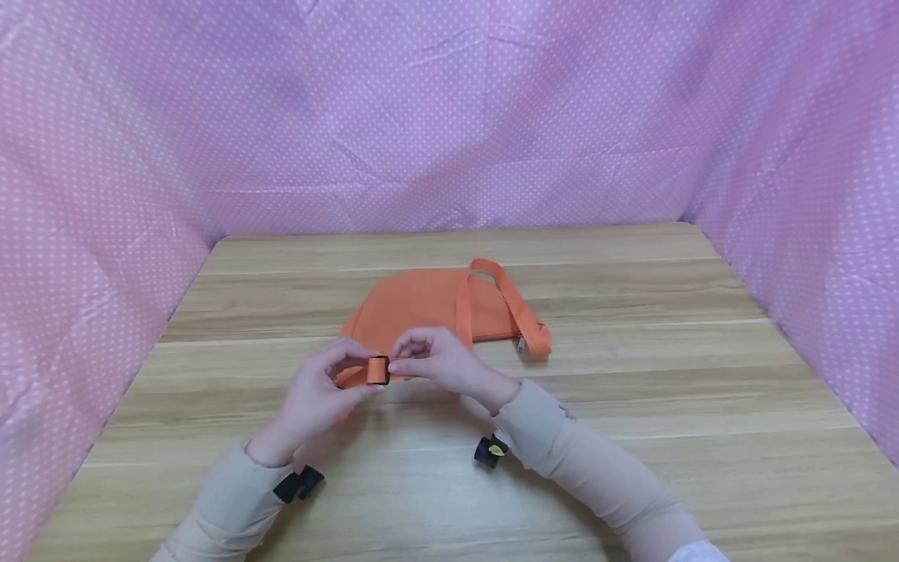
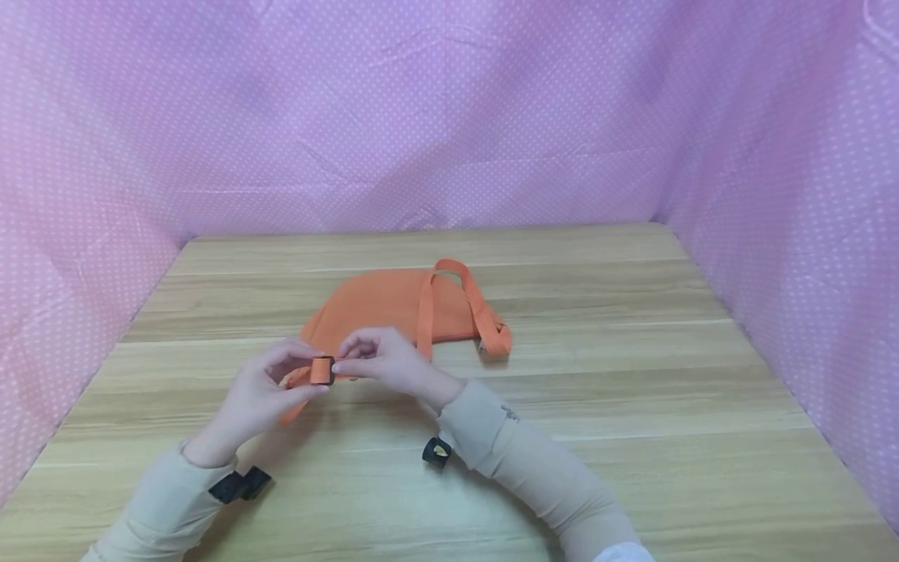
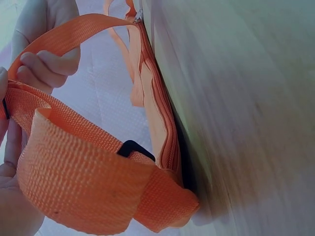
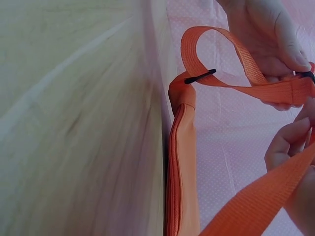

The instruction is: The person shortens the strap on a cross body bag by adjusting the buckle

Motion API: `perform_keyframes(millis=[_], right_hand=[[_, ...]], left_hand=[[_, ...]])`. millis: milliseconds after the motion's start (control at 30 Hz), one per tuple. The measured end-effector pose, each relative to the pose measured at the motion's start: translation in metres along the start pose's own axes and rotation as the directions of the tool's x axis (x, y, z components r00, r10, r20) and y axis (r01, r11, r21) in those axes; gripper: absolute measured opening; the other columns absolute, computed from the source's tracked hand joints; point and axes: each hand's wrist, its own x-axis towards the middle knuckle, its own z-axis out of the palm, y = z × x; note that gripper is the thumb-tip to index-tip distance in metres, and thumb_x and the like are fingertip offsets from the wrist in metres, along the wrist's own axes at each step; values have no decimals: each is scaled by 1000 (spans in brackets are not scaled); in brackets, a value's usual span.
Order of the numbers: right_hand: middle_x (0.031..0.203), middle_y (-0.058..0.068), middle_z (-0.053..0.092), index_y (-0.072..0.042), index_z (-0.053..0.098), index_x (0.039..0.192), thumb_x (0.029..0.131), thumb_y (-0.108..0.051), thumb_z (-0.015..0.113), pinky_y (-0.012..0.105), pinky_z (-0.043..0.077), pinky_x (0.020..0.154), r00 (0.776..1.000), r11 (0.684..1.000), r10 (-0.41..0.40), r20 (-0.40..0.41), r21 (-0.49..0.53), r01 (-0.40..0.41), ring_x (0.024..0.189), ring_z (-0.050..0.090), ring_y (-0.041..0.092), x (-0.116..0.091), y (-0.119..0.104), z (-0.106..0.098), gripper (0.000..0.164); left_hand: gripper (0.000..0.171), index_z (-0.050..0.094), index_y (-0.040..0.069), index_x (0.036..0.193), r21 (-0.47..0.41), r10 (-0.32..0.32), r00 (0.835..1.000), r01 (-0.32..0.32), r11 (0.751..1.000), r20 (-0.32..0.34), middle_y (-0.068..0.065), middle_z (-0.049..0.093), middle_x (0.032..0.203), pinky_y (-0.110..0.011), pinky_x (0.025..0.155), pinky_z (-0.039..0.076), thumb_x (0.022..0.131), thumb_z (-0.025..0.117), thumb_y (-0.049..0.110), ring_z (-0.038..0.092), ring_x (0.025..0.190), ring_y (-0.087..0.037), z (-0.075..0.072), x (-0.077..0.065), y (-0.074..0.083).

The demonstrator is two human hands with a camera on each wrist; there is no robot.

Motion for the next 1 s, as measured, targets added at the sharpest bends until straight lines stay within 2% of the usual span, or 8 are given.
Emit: perform_keyframes(millis=[200, 300, 433, 567, 700, 767, 833, 1000], right_hand=[[83, 13, 69, 2, 56, 106, 84, 1, 68, 21, 43, 60, 999, 999, 28, 14, 29, -29, 68, 58, 5, 3, -2, 4, 25], [83, 13, 69, 2, 54, 108, 85, 1, 67, 28, 48, 65, 999, 999, 25, 32, 35, -27, 67, 58, 6, 4, -2, 4, 27], [89, 18, 66, 3, 53, 112, 88, 0, 62, 30, 51, 75, 996, 1000, -10, 91, 26, 7, 73, 60, 7, 4, 1, -1, 26], [89, 9, 64, 0, 57, 113, 93, -8, 58, 38, 51, 83, 985, 999, 13, 169, -42, -6, 81, 60, 13, 4, 5, -13, 21], [83, 1, 61, 0, 60, 111, 94, -13, 58, 50, 48, 83, 981, 995, 44, 190, -97, -26, 86, 58, 30, 3, 6, -22, 21], [82, 0, 61, 2, 61, 110, 94, -14, 59, 45, 49, 79, 983, 995, 58, 174, -91, -42, 86, 56, 36, 2, 7, -25, 23], [82, -1, 60, 3, 61, 109, 93, -14, 60, 38, 48, 73, 986, 995, 65, 152, -86, -52, 83, 55, 35, 1, 8, -26, 23], [84, -2, 60, 3, 62, 103, 92, -11, 62, 24, 44, 67, 992, 996, 60, 110, -75, -52, 77, 51, 15, -1, 10, -26, 18]], left_hand=[[35, 62, 1, 102, -37, 22, 1000, -21, 999, 13, -10, 61, 104, -19, 84, 51, 71, 77, -8, 62, 94, -5, 1, 0, 0], [37, 64, 2, 106, -31, 53, 998, -52, 998, 16, -8, 62, 104, -19, 85, 51, 72, 76, -8, 60, 96, -4, 0, 0, -1], [38, 67, 5, 108, -12, 60, 998, -60, 998, 12, -4, 63, 103, -19, 87, 50, 73, 76, -5, 58, 99, -4, 0, 0, -1], [36, 68, 6, 107, -22, 41, 999, -41, 999, -7, -4, 62, 103, -18, 88, 50, 74, 76, -6, 59, 98, -4, -1, -1, 0], [35, 68, 5, 107, -27, 41, 999, -41, 999, -24, -3, 62, 104, -20, 88, 50, 74, 75, -6, 61, 98, -4, -2, -1, 0], [36, 67, 5, 107, -29, 43, 999, -43, 999, -29, -1, 62, 104, -21, 88, 50, 74, 75, -7, 61, 98, -3, -2, -1, 0], [36, 67, 4, 107, -35, 46, 998, -47, 998, -34, -1, 62, 103, -21, 88, 51, 74, 75, -7, 61, 98, -3, -3, -2, 0], [37, 66, 3, 108, -37, 41, 998, -42, 998, -39, 1, 61, 102, -20, 88, 50, 73, 75, -8, 61, 98, -2, -3, -4, -1]])
